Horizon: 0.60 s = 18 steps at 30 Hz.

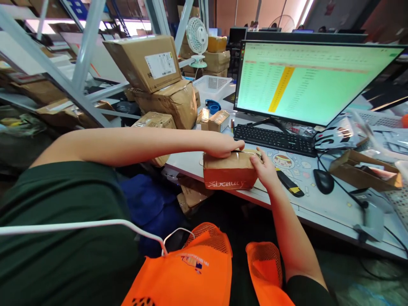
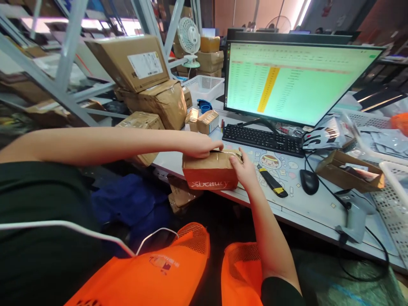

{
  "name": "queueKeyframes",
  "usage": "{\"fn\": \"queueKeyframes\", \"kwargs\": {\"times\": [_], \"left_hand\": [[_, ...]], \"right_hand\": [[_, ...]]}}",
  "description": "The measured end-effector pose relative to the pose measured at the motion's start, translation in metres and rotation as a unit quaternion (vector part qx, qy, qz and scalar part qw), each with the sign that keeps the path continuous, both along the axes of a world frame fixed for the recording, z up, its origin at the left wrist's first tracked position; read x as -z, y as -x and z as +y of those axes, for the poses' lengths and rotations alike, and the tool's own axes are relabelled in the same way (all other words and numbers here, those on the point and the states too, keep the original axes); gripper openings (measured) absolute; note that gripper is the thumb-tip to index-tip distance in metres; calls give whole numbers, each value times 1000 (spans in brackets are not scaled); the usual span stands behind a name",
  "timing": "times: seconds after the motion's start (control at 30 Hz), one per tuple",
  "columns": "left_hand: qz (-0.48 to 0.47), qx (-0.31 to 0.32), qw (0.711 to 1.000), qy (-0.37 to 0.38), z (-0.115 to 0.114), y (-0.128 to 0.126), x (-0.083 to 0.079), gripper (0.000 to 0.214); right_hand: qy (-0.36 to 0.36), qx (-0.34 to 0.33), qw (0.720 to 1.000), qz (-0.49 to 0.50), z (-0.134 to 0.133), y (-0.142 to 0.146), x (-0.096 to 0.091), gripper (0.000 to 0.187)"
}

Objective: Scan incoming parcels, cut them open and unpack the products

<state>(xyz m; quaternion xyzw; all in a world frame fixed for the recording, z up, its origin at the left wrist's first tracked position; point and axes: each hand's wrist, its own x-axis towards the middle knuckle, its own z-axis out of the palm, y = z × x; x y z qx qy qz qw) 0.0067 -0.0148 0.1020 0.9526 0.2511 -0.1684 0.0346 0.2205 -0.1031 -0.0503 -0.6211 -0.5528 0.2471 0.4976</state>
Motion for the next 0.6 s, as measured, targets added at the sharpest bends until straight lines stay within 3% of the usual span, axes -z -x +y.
{"fn": "queueKeyframes", "kwargs": {"times": [0.2,0.3,0.37,0.5,0.6], "left_hand": [[12,6,1000,-18,0,0,-4,58],[-12,5,1000,-12,1,2,-5,58],[-29,-3,1000,-5,1,3,-5,59],[-77,-36,996,19,-6,7,3,61],[-117,-56,991,29,-14,11,13,60]], "right_hand": [[4,-25,999,-19,3,-5,-2,100],[2,-37,998,-50,0,-8,-7,92],[-37,-19,994,-104,-7,-5,-18,82],[-190,-6,939,-288,-30,22,-45,44],[-208,-53,904,-370,-42,46,-55,29]]}}
